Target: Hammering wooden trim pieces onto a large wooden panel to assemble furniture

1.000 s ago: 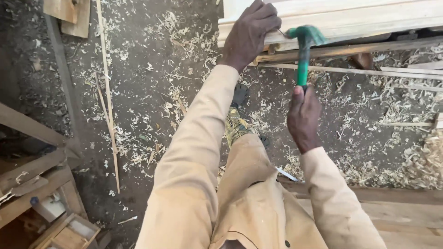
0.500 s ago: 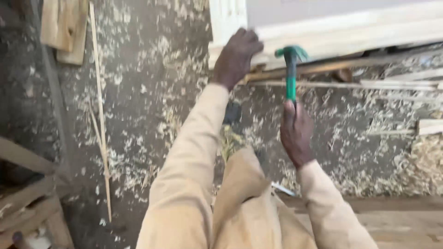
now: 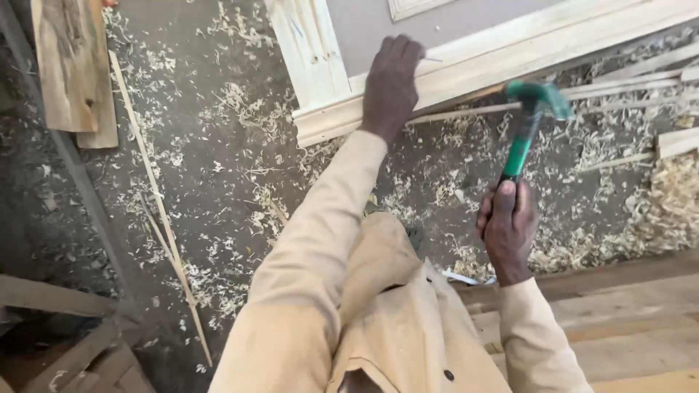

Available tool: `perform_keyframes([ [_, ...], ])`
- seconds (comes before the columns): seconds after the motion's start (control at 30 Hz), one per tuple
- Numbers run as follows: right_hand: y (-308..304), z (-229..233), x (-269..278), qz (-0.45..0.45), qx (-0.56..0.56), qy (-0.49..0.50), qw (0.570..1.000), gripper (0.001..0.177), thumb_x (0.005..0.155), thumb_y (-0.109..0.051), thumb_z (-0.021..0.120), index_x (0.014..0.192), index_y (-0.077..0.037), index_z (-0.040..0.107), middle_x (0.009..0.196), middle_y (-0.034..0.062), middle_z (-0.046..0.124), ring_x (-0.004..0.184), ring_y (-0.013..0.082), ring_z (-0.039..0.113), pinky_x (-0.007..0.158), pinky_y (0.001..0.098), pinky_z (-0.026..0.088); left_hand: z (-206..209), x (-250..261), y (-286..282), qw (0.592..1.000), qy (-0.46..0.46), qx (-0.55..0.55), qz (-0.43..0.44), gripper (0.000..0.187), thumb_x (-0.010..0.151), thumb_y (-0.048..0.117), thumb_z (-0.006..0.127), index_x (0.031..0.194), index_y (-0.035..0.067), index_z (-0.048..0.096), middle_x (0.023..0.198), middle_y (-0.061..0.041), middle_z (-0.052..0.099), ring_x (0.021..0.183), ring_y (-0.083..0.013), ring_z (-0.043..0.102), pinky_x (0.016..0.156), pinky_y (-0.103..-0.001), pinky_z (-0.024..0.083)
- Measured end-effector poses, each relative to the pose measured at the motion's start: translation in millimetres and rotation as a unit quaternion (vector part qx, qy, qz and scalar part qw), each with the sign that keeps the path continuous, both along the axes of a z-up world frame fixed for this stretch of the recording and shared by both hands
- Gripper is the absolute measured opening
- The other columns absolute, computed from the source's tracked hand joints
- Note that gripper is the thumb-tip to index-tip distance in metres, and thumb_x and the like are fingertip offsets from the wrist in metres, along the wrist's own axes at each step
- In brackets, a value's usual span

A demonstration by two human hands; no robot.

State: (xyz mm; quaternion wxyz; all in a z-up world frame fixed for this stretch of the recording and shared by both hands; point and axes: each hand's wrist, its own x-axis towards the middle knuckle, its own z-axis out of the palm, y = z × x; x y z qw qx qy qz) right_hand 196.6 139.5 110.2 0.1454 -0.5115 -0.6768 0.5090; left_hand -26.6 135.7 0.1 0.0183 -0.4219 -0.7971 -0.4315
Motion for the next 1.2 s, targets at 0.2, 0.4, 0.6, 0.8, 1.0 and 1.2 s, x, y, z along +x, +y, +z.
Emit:
perform_keyframes([
  [0.2,34,-30,-9,0.062,0.151,-0.051,0.985,0.048,0.095,-0.052,0.026,0.084,-0.010,0.049,0.057,-0.0038,0.047,0.038,0.0055,0.042,0.032,0.0195,0.040,-10,-5,26,0.997,0.001,-0.003,-0.080,0.030,0.072,-0.018,0.050,0.090,0.003,0.060,0.088,-0.008,0.061,0.083,-0.0208,0.057,0.071,-0.027,0.057],
  [0.4,28,-18,-30,0.084,0.173,-0.020,0.981,0.054,0.094,-0.053,0.025,0.084,-0.007,0.050,0.056,0.0045,0.049,0.045,0.0174,0.048,0.044,0.0326,0.036,-7,-6,24,0.998,-0.008,0.038,-0.052,0.028,0.074,-0.020,0.051,0.085,0.002,0.063,0.077,-0.008,0.062,0.073,-0.0196,0.059,0.055,-0.024,0.063],
  [0.6,31,-41,-26,0.100,0.247,0.001,0.964,0.054,0.096,-0.051,0.021,0.083,-0.005,0.046,0.060,0.0070,0.047,0.048,0.0201,0.045,0.045,0.0346,0.031,-3,-1,24,0.999,0.029,-0.014,-0.042,0.016,0.078,-0.009,0.055,0.082,0.004,0.063,0.074,-0.004,0.061,0.068,-0.0151,0.053,0.049,-0.022,0.049],
  [0.8,48,-47,-27,0.106,0.076,-0.106,0.986,0.060,0.086,-0.063,0.021,0.087,-0.009,0.046,0.058,-0.0041,0.039,0.040,0.0061,0.033,0.028,0.0250,0.029,-4,-1,25,0.998,0.026,-0.024,-0.042,0.013,0.079,-0.003,0.057,0.085,0.006,0.063,0.077,-0.001,0.059,0.072,-0.0154,0.054,0.058,-0.025,0.055],
  [1.0,36,9,-24,0.112,0.294,0.140,0.939,0.047,0.100,-0.044,0.023,0.103,-0.001,0.044,0.067,0.0066,0.050,0.041,0.0096,0.036,0.035,0.0217,0.035,-5,0,25,0.999,-0.007,-0.010,-0.040,0.029,0.075,-0.019,0.054,0.088,0.004,0.066,0.081,-0.005,0.063,0.069,-0.0147,0.062,0.061,-0.020,0.063],
  [1.2,32,-7,-27,0.057,0.206,0.204,0.955,0.046,0.097,-0.050,0.028,0.092,-0.006,0.039,0.059,0.0014,0.039,0.040,0.0084,0.035,0.037,0.0202,0.035,-10,0,28,0.998,0.040,-0.032,-0.049,0.023,0.072,-0.012,0.061,0.086,0.006,0.063,0.077,-0.001,0.059,0.072,-0.0148,0.054,0.056,-0.023,0.056],
])
